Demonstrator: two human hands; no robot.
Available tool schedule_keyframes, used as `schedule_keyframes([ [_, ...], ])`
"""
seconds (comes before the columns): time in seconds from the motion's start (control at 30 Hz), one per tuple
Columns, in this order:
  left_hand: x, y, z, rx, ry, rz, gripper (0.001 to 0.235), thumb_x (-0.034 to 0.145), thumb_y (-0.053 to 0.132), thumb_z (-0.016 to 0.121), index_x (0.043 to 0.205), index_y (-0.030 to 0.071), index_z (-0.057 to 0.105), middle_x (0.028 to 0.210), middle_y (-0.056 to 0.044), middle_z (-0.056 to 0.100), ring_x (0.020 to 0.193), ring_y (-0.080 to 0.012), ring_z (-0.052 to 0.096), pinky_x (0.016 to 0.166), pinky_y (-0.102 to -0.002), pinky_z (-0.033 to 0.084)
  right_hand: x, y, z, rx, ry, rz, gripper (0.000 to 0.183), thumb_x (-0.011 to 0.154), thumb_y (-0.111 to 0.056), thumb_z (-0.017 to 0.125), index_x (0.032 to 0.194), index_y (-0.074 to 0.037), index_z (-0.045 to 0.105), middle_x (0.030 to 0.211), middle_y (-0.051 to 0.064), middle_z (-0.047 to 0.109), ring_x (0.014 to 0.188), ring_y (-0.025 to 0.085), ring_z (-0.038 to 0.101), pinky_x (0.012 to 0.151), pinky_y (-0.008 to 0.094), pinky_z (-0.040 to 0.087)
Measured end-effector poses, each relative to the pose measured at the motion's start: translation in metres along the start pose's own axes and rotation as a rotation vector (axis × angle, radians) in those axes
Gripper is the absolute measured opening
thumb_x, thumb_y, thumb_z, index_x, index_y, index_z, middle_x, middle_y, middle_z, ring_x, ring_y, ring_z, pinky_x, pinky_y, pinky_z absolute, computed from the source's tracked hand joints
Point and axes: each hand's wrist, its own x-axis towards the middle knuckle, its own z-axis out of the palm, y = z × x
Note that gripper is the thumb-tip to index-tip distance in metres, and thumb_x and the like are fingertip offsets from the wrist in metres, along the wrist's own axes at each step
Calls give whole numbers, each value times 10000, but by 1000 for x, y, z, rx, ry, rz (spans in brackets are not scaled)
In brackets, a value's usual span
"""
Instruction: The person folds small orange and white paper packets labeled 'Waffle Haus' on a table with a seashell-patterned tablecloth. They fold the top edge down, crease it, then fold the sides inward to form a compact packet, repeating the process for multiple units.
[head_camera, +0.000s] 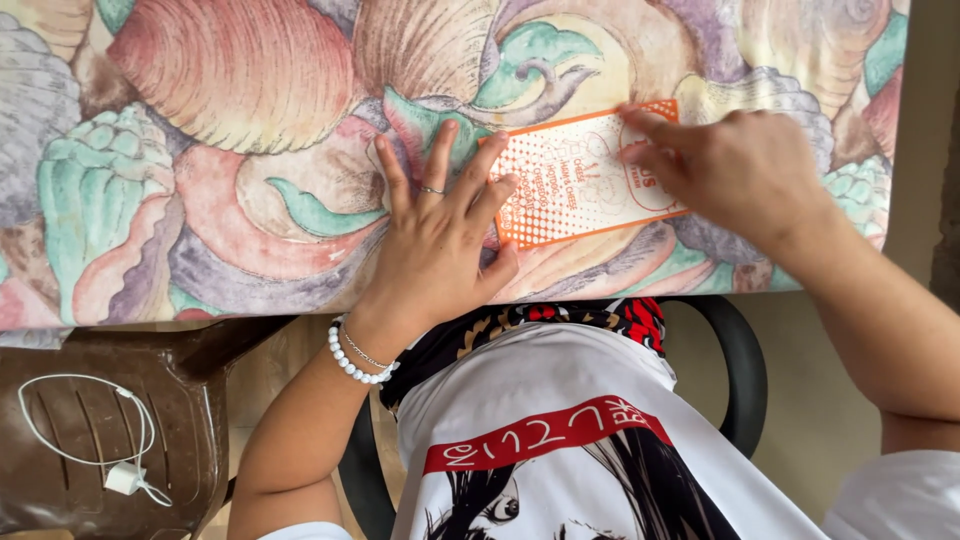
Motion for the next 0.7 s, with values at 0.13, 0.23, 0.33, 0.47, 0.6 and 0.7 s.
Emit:
schedule_keyframes([
  [0.13, 3, 2, 1, -14, 24, 4, 508, 910, 373, 580, 1322, 78, 616, 1630, -123, 338, 1518, -465, 196, 1118, -848, 31, -24, 28, 18, -179, -3, 99, 435, 1160, -732, 481, 1459, -541, 733, 439, -62, 426, 402, 137, 544, 388, 264, 370],
  [0.23, 6, 5, 2, 10, 52, 27, 491, 866, 337, 605, 1266, 53, 612, 1621, -163, 343, 1517, -459, 236, 1120, -845, 51, -22, 20, 11, 29, 39, 85, 462, 1112, -631, 582, 1415, -353, 793, 466, 1, 540, 459, 217, 624, 457, 354, 495],
  [0.33, 13, 5, 3, 53, 53, 63, 479, 850, 333, 602, 1195, 0, 600, 1577, -247, 416, 1523, -429, 250, 1170, -782, 66, -25, 11, -2, 60, -43, 106, 576, 1016, -604, 607, 1507, -308, 659, 554, 79, 618, 542, 343, 681, 471, 447, 499],
  [0.47, 14, 1, 6, 119, 21, 103, 504, 876, 427, 603, 1130, -8, 605, 1525, -302, 491, 1491, -411, 374, 1258, -631, 56, -42, -20, -15, 404, 399, -136, 269, 1060, -261, 748, 1239, -68, 802, 926, 74, 651, 807, 238, 619, 568, 326, 468],
  [0.6, 14, -2, -3, 101, -36, 103, 480, 914, 399, 570, 1207, 19, 575, 1612, -278, 388, 1499, -388, 388, 1246, -641, 39, -50, -38, -11, 549, 347, -300, 204, 1042, 20, 609, 1169, -39, 757, 1076, 109, 657, 901, 304, 645, 778, 388, 559],
  [0.7, 10, -2, -5, 80, -8, 107, 406, 930, 342, 569, 1173, 17, 575, 1613, -260, 398, 1511, -385, 368, 1231, -671, 58, -48, -36, -14, 591, 340, -291, 192, 1044, -14, 592, 1106, -65, 766, 1092, 70, 699, 907, 288, 663, 797, 355, 552],
])
